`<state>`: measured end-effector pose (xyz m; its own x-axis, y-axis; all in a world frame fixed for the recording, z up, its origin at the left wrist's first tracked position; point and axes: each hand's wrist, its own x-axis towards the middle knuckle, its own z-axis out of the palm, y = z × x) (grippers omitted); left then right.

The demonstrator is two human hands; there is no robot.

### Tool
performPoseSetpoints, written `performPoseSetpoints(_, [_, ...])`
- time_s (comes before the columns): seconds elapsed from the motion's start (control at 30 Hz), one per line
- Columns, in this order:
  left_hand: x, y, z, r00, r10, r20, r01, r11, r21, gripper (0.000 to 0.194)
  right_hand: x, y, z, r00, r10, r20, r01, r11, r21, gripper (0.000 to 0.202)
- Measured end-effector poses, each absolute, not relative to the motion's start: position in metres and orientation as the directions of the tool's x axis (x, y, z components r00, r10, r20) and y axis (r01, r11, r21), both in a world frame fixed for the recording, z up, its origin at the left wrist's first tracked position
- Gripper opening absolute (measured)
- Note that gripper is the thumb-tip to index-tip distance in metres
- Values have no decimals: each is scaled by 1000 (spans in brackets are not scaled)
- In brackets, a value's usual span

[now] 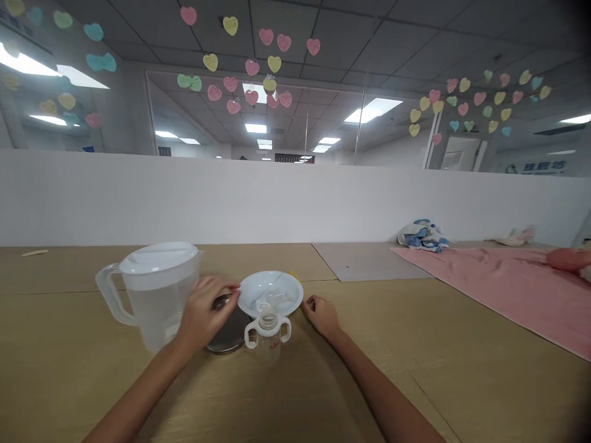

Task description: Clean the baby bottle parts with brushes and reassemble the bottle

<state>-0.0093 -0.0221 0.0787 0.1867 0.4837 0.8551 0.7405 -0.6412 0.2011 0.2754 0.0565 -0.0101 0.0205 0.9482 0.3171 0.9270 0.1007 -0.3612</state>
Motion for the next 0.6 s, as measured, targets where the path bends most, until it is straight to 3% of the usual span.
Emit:
performPoseSetpoints(0.1, [31,24,95,305,685,661,774,-583,247,21,274,56,-12,-24,953,303,936,128,-328,28])
performPoseSetpoints(0.2, [65,63,91,428,778,461,795,-566,217,14,277,59,-15,-29,952,306,924,142,-354,23])
performPoseSetpoints(0.33, [93,84,71,467,791,395,797,-570,200,4,281,64,-20,-25,952,307,916,145,-375,24])
performPoseSetpoints(0.6, [102,94,49,434,856,282,842,-497,210,16,281,66,-22,-45,948,315,925,159,-345,23])
